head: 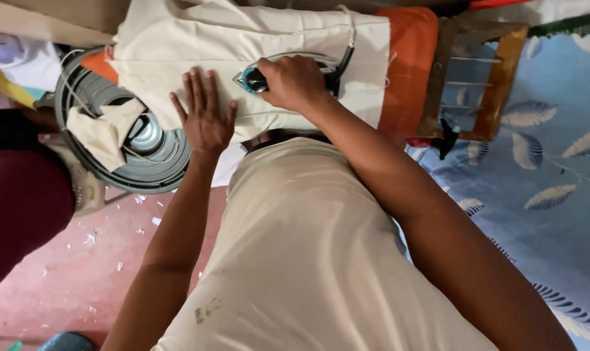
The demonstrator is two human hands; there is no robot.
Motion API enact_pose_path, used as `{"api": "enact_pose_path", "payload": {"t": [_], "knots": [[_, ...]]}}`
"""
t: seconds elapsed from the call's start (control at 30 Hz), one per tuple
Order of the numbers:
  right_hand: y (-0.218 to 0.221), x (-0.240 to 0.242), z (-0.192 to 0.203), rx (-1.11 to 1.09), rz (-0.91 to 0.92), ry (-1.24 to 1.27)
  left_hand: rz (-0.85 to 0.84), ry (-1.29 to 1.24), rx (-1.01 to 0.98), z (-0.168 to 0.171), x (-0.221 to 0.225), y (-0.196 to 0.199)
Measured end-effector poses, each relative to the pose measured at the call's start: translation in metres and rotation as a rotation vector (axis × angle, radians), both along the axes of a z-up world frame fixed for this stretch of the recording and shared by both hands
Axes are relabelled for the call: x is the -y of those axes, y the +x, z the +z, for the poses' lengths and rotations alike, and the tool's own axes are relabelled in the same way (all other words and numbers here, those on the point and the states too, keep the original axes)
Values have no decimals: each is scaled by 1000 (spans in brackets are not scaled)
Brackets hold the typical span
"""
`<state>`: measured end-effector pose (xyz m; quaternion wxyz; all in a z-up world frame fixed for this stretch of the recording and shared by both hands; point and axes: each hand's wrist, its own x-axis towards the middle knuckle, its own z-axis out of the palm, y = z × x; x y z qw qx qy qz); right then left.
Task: Ironing and pressing white fabric pieces on a padded work surface.
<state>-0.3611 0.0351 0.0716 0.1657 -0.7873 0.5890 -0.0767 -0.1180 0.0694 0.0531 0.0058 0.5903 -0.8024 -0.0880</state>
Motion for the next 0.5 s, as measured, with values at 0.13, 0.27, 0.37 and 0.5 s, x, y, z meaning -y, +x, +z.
{"api": "enact_pose_path", "payload": {"t": [0.13,0.27,0.37,0.5], "knots": [[-44,-14,6,15,-3,36,5,-105,-3,-4,-3,3],[-105,-33,7,-44,-36,72,57,-27,1,-7,0,7],[-148,-53,2,-58,-77,-40,131,-46,23,-12,-2,8],[-174,-65,8,-183,-152,149,195,-35,35,-13,8,14]]}}
